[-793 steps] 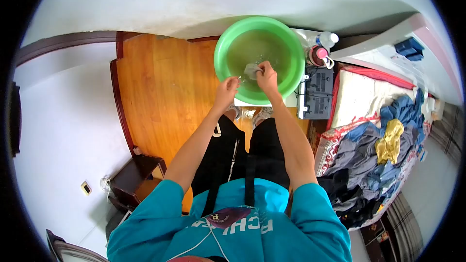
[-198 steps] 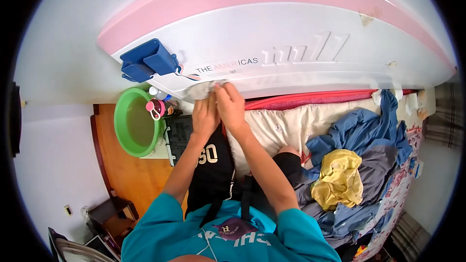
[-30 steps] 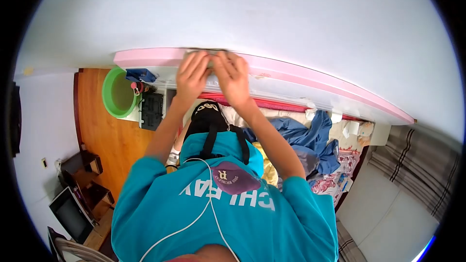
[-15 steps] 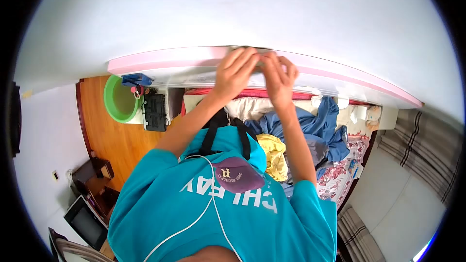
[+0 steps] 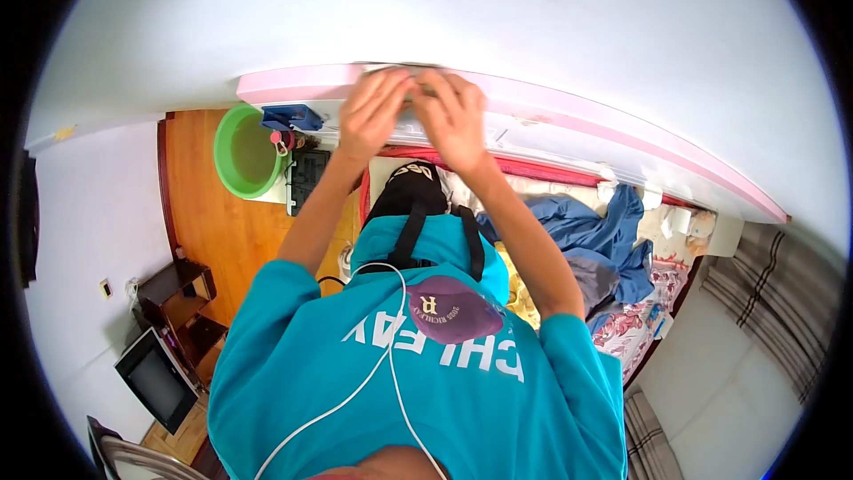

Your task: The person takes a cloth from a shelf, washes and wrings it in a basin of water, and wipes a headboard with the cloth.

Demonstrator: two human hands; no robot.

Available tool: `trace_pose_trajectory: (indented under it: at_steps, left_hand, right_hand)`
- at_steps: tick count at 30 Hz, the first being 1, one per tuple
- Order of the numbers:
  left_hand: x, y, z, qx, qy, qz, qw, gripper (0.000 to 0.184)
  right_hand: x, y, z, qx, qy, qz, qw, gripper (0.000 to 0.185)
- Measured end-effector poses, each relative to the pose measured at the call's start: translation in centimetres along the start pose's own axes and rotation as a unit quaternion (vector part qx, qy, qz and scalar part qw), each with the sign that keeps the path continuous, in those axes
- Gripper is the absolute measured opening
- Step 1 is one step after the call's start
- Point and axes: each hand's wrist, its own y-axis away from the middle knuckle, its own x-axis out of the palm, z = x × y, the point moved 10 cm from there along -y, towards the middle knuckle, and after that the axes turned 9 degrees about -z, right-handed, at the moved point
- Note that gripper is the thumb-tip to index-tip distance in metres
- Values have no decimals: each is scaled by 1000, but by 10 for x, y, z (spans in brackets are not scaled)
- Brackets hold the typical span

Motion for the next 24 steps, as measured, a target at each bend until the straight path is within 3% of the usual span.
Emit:
trace_pose_trajectory:
  at_steps: [4, 9, 14, 16, 21, 24]
  left_hand:
    - [-38, 14, 38, 6, -39, 3, 999, 22]
    - [-26, 39, 34, -6, -89, 25, 996, 18]
    - [18, 75, -4, 21, -55, 27, 998, 18]
    - [44, 80, -30, 31, -7, 72, 997, 21]
    - [106, 58, -102, 60, 62, 119, 989, 32]
    - [108, 45, -109, 75, 66, 138, 985, 32]
  right_hand:
    - [50, -11, 37, -8, -5, 58, 998, 28]
    - [40, -1, 33, -21, 14, 78, 997, 30]
    - [-4, 30, 1, -57, 45, 87, 994, 31]
    - [-26, 48, -20, -59, 122, 115, 984, 29]
    - [-101, 63, -68, 34, 192, 88, 977, 21]
    - [-103, 65, -71, 53, 179, 68, 980, 22]
